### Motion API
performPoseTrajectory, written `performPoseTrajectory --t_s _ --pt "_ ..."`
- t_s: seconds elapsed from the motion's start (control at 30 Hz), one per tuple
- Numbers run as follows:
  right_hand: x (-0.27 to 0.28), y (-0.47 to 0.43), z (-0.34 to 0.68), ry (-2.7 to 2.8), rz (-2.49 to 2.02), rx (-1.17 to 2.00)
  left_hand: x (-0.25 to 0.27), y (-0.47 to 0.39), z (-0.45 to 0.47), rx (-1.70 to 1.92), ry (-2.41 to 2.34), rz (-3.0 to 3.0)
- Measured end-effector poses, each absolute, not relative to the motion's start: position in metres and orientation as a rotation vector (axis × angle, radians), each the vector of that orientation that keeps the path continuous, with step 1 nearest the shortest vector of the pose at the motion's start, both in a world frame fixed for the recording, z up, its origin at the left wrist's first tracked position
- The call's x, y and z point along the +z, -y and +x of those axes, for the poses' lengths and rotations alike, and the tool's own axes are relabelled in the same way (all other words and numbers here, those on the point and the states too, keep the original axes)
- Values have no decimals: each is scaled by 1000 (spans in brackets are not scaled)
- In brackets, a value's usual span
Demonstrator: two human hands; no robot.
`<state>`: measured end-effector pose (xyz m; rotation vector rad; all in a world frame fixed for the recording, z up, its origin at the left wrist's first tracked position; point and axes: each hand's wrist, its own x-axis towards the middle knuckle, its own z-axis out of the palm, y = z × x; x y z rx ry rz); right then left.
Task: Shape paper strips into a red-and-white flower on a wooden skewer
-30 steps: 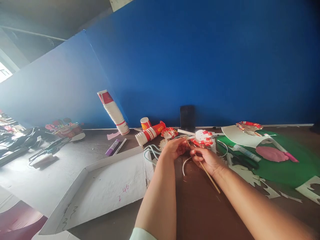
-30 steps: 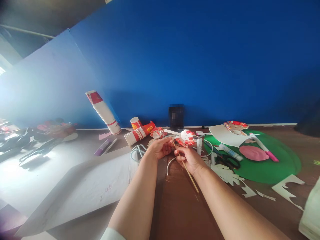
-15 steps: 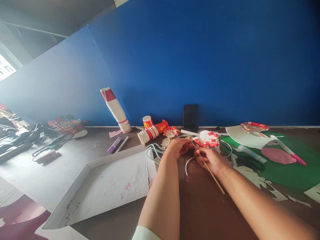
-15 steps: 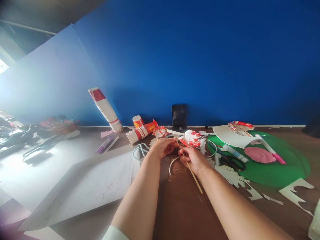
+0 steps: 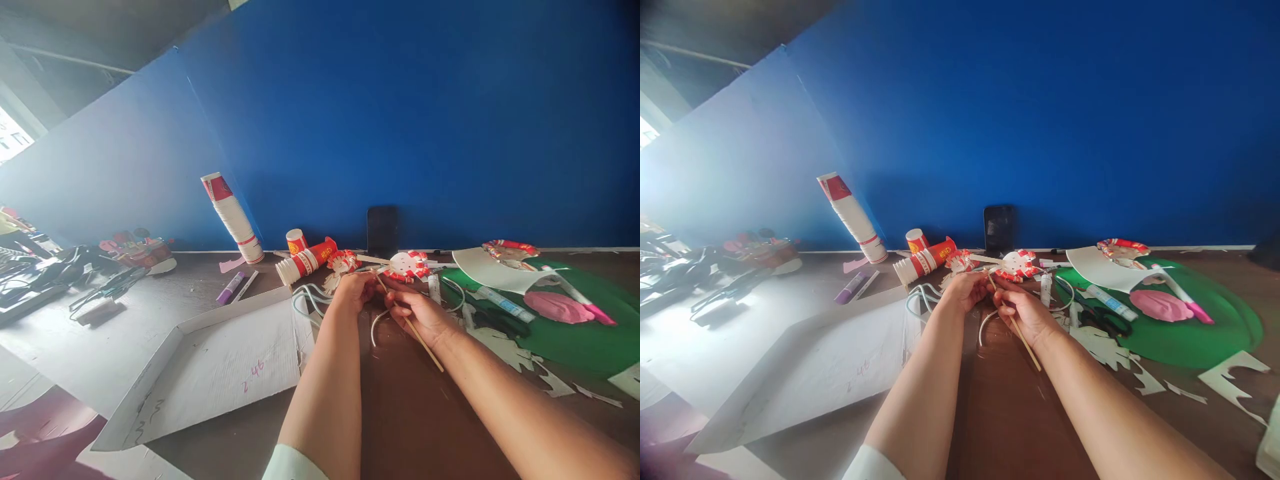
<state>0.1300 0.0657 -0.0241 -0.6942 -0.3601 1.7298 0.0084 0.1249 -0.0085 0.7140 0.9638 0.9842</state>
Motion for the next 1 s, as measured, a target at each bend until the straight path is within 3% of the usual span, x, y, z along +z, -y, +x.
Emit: performPoseTrajectory --t_s 1.0 --pt "-19 -67 134 290 -658 1783 -5 -121 7 982 -871 590"
